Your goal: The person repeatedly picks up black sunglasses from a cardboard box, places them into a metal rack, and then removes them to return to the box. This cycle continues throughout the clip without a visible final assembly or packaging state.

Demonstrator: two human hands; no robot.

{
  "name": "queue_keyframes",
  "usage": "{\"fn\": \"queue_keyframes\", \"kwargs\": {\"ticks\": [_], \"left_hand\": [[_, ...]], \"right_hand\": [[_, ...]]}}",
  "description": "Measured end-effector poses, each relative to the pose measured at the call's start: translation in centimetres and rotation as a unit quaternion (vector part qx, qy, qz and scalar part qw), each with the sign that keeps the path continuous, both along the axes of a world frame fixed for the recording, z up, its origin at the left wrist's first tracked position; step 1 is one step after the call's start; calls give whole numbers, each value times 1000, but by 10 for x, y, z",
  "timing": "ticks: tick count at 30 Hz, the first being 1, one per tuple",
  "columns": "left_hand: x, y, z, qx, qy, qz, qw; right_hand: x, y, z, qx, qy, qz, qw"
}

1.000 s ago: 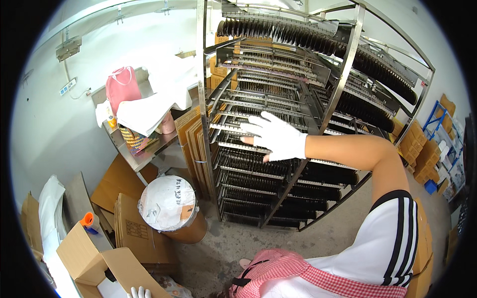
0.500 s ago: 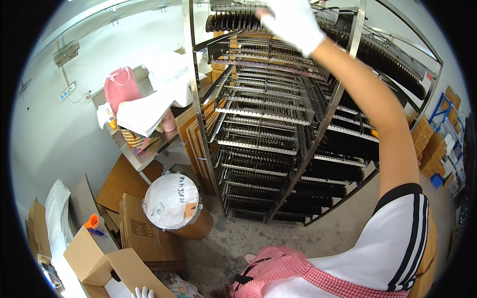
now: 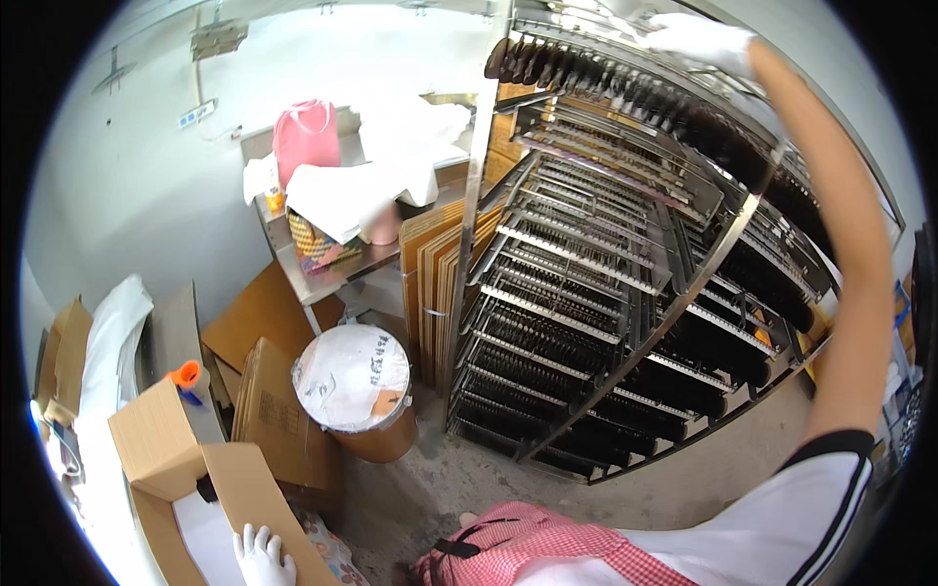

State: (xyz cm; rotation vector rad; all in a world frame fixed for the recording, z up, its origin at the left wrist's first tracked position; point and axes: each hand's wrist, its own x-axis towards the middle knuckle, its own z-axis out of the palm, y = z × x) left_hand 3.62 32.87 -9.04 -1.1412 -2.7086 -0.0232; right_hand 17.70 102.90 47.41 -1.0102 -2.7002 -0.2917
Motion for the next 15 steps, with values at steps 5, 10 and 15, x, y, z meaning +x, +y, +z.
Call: {"fn": "queue_keyframes", "kwargs": {"ticks": [5,10,15], "left_hand": [[-4,-4,-8,51,-55,28,997],[-2,-10,-7,130,-82,15,988],[-8,-41,24,223,-167,-5,960]], "right_hand": [[27,-182,-48,-46,-68,109,991],[4,-260,-174,-139,-134,265,945],[-72,-327,-249,-330,-313,268,849]]}}
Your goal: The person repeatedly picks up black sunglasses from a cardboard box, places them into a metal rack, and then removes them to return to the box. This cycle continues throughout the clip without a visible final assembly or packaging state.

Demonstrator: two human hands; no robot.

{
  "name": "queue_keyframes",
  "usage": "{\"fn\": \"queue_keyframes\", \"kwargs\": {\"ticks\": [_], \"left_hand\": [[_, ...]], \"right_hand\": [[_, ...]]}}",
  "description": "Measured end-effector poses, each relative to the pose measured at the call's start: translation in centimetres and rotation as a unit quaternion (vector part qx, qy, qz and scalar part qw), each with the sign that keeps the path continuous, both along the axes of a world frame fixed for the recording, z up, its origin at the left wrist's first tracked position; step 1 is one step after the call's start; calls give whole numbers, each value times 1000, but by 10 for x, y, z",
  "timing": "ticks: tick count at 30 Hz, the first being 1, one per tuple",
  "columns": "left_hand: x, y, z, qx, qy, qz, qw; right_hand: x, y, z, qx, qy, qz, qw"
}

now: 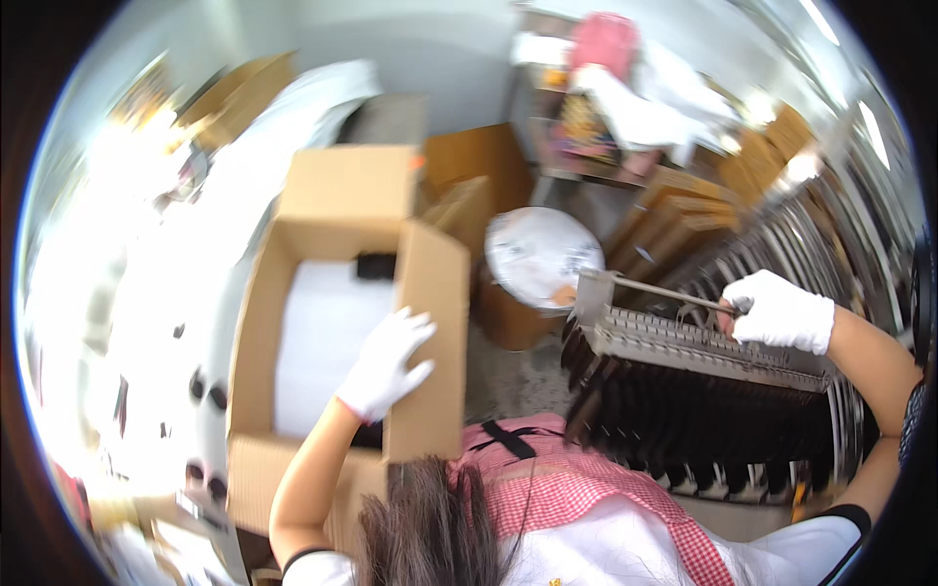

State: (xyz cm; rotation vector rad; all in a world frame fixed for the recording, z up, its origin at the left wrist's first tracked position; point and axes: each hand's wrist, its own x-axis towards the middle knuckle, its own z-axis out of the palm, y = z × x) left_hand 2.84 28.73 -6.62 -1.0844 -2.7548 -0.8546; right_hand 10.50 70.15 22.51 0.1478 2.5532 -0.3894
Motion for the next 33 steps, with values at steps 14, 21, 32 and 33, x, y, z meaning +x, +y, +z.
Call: {"fn": "queue_keyframes", "kwargs": {"ticks": [14,21,32,33], "left_hand": [[-50,-108,232,345,99,207,910],[-31,-209,291,656,-39,149,739],[-86,-245,189,634,167,386,649],[-90,-247,180,542,187,472,670]], "right_hand": [[-189,-328,-26,20,549,738,392],[-290,-441,-59,-174,649,675,305],[-366,-612,-99,-727,-360,280,514],[-368,-615,-104,-724,-362,249,532]]}}
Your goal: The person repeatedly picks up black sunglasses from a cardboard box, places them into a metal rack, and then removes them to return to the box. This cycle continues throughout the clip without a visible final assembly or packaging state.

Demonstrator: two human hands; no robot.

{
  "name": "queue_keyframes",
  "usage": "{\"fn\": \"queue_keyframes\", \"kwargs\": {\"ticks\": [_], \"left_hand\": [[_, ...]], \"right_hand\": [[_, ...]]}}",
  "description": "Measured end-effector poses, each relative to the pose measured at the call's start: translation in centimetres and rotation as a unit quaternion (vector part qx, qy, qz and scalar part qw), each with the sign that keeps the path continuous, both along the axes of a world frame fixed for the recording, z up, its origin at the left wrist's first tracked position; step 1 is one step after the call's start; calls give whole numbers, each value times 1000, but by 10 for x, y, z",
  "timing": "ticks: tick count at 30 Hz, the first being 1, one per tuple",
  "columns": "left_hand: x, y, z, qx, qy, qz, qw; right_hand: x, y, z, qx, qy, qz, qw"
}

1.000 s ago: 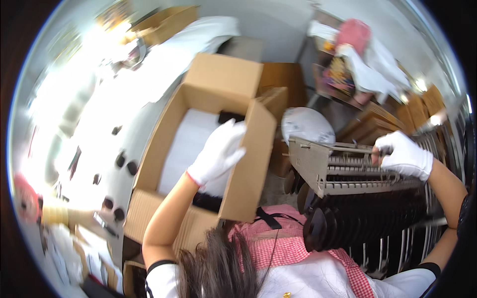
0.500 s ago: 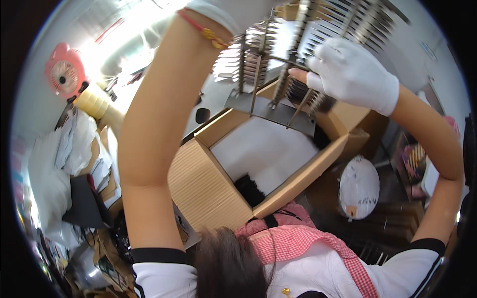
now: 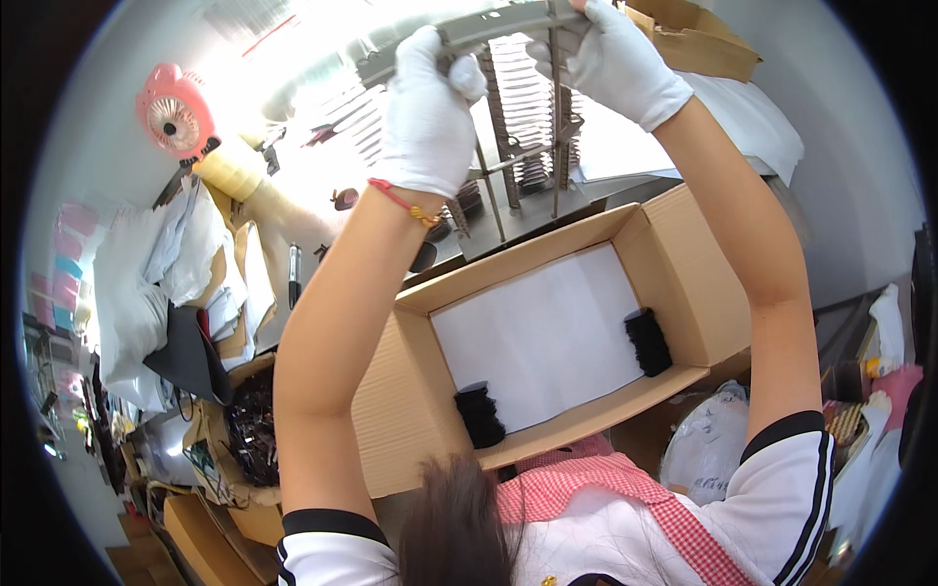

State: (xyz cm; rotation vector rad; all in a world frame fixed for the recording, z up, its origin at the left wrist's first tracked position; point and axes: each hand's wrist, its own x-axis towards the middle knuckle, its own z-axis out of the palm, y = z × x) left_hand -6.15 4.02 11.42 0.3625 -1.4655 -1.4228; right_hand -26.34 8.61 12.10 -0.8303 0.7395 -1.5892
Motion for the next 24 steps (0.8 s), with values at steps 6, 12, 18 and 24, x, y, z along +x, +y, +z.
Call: {"fn": "queue_keyframes", "kwargs": {"ticks": [6,12,18,24], "left_hand": [[-3,-20,-11,-47,-47,84,994],[24,-36,-25,-128,-71,26,989],[68,-57,-104,-158,-540,32,826],[45,-116,-194,-442,-588,59,674]], "right_hand": [[-10,-19,8,-26,-52,86,995],[-37,-23,-4,-162,129,110,972],[-47,-45,-80,-173,202,80,961],[-74,-65,-150,-116,-69,302,944]]}}
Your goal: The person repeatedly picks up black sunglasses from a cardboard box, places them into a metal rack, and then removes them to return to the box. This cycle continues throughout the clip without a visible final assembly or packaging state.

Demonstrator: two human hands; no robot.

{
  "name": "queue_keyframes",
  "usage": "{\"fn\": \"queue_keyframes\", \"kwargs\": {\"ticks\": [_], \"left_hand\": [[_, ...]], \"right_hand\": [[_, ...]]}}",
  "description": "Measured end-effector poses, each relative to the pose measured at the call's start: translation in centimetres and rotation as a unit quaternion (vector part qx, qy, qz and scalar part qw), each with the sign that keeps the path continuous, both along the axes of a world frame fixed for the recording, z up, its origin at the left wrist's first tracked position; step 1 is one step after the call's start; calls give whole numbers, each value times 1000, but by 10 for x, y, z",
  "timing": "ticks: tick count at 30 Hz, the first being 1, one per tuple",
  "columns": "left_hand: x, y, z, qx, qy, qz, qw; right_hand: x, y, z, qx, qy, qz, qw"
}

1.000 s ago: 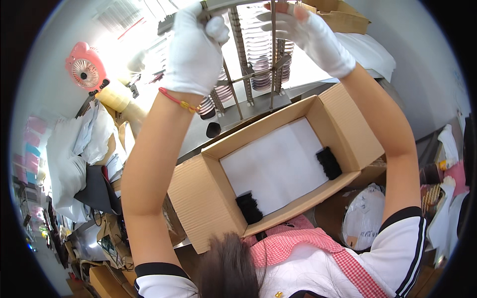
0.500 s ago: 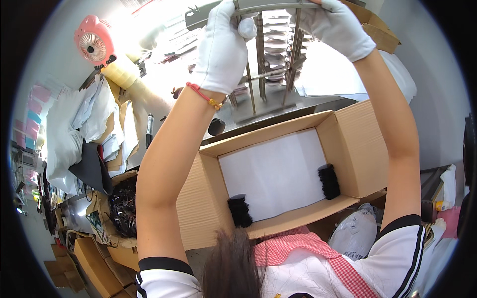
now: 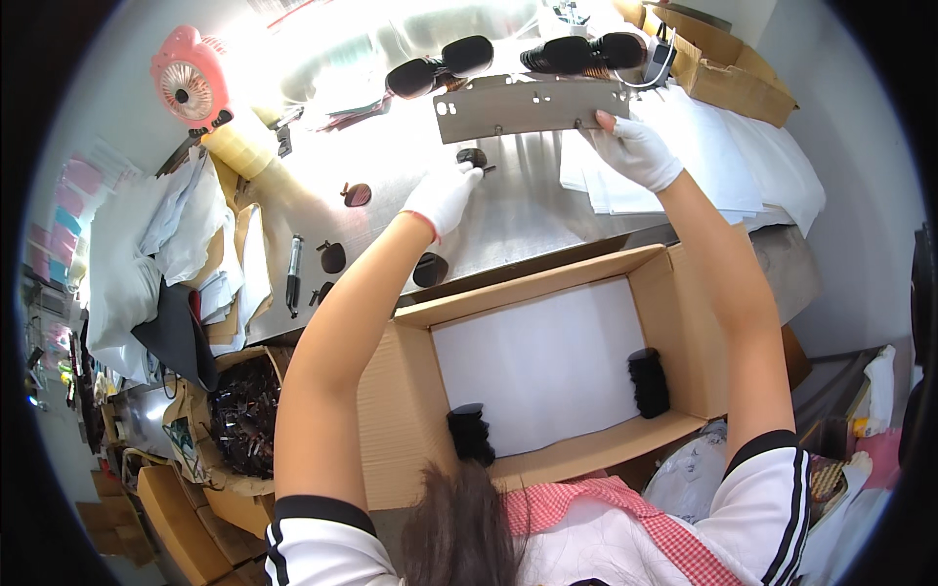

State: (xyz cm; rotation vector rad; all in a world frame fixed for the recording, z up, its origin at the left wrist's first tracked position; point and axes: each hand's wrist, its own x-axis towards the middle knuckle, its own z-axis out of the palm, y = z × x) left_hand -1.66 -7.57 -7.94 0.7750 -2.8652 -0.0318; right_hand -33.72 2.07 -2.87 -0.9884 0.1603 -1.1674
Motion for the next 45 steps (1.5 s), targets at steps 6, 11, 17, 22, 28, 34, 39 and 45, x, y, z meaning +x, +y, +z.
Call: {"fn": "queue_keyframes", "kwargs": {"ticks": [6,11,17,22,28,34,39,45], "left_hand": [[-61,-69,-14,1,-111,58,992],[-58,-106,3,-12,-133,101,986],[-20,-100,-1,-23,-160,96,982],[32,-87,-10,-19,-171,109,979],[105,-83,1,148,58,246,956],[202,9,17,442,481,244,717],[330,102,16,353,433,372,741],[484,183,-21,282,348,542,711]], "right_hand": [[-18,9,-10,14,83,-74,994],[-2,36,5,-49,479,-391,785],[11,41,-8,151,596,-337,713],[6,39,-33,112,532,-293,787],[10,41,-62,100,597,-275,747],[17,47,-69,88,686,-316,650],[54,78,-11,1,922,-220,319],[174,62,-8,-225,729,-169,624]]}}
